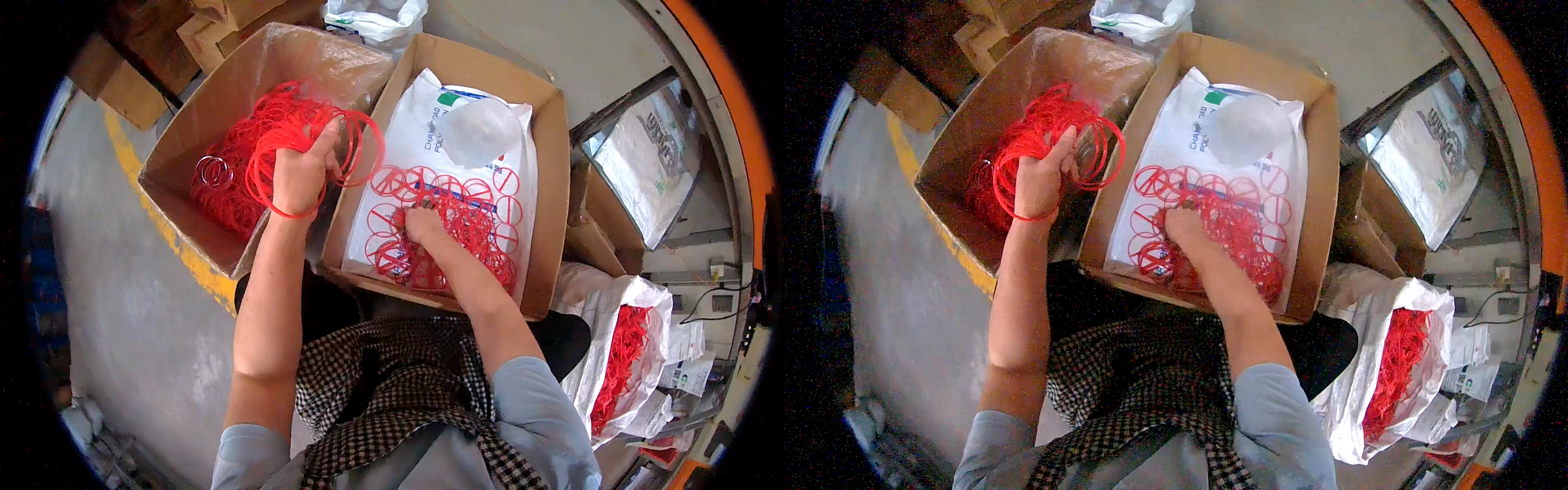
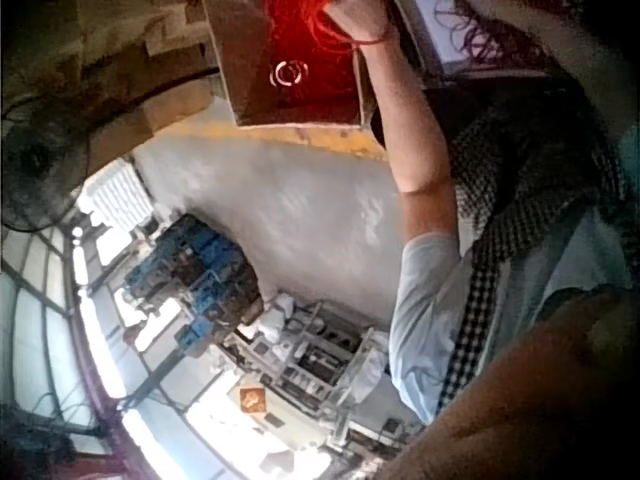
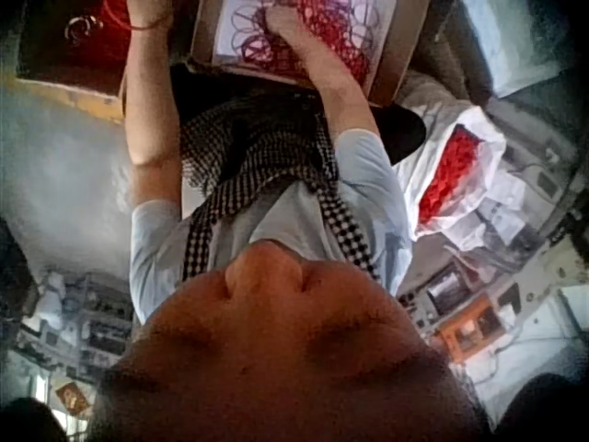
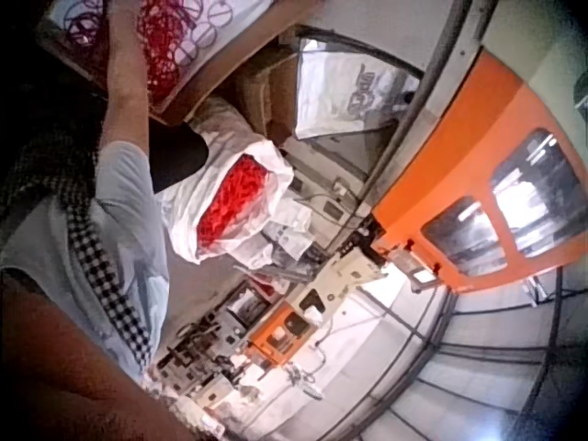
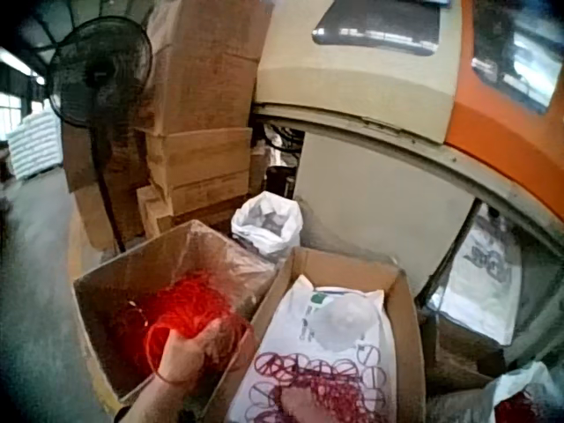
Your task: The person sits at a workbench and repeatedly picks tangled red plastic rings from a central cardboard box. They separate the rings by hand and place them into a second cardboard box to the left. The process continues throughout the clip.
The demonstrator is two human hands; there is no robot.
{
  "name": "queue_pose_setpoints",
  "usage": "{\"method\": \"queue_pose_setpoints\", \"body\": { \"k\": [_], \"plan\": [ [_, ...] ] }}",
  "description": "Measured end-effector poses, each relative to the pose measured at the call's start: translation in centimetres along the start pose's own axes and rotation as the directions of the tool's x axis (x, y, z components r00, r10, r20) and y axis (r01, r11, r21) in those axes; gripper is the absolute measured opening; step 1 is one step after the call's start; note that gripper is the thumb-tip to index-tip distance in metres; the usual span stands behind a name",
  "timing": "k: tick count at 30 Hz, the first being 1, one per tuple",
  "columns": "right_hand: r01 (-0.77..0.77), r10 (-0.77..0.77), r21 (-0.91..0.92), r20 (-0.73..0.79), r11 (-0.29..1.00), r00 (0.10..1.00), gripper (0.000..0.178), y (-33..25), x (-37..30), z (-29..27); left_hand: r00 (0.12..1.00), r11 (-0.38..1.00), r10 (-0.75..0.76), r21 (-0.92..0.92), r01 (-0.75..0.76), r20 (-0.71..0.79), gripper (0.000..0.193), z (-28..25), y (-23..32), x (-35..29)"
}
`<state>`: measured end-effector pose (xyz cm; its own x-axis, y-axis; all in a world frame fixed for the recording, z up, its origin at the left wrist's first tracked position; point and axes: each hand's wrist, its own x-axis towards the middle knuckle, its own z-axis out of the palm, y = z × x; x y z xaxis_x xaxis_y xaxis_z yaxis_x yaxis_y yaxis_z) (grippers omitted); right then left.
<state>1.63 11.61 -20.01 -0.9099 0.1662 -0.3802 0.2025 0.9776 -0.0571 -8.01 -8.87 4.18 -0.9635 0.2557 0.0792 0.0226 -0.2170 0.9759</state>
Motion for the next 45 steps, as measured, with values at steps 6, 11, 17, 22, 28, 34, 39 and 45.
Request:
{"method": "queue_pose_setpoints", "body": {
  "k": [6, 11, 17, 22, 28, 34, 39, 45],
  "plan": [
    [0.040, -0.052, 0.112, 0.100, 0.993, 0.994, 0.031, -3.5, -0.3, -5.6, 0.996, 0.992, -0.078, 0.099, 0.083, -0.051, 0.019, -0.7, 0.6, -1.1],
    [0.080, -0.082, 0.127, 0.012, 0.989, 0.997, 0.030, -3.0, 3.7, 1.7, 0.974, 0.947, -0.219, -0.227, 0.225, 0.053, 0.021, 0.9, -0.1, 0.1],
    [0.036, -0.209, 0.740, 0.144, 0.672, 0.967, 0.025, -1.8, 1.6, -2.9, 0.934, 0.767, -0.283, -0.534, 0.357, 0.218, 0.024, -1.4, -2.0, 1.1],
    [0.020, -0.220, 0.964, -0.081, -0.266, 0.972, 0.026, -1.3, -7.4, -13.5, 0.909, 0.945, -0.317, 0.015, 0.326, 0.271, 0.041, 1.4, -1.5, -1.0],
    [0.172, -0.197, 0.887, -0.278, -0.428, 0.940, 0.023, -0.1, -10.1, -15.2, 0.808, 0.962, -0.271, 0.183, 0.204, 0.523, 0.027, 4.5, -5.1, -3.0],
    [0.186, -0.234, 0.958, -0.236, -0.219, 0.943, 0.024, 1.0, -11.9, -15.6, 0.828, 0.930, -0.306, -0.038, 0.365, 0.470, 0.017, 4.9, -4.2, -4.0],
    [0.177, -0.088, 0.963, -0.198, -0.204, 0.976, 0.022, 0.9, -12.6, -16.4, 0.814, 0.977, -0.198, 0.177, 0.119, 0.545, 0.017, 5.2, -3.8, -4.2],
    [0.318, 0.395, 0.913, -0.202, -0.255, 0.896, 0.024, -1.3, -10.5, -14.2, 0.959, 0.987, -0.007, 0.157, -0.040, 0.284, 0.025, 7.1, -5.0, -5.8]
  ]
}}
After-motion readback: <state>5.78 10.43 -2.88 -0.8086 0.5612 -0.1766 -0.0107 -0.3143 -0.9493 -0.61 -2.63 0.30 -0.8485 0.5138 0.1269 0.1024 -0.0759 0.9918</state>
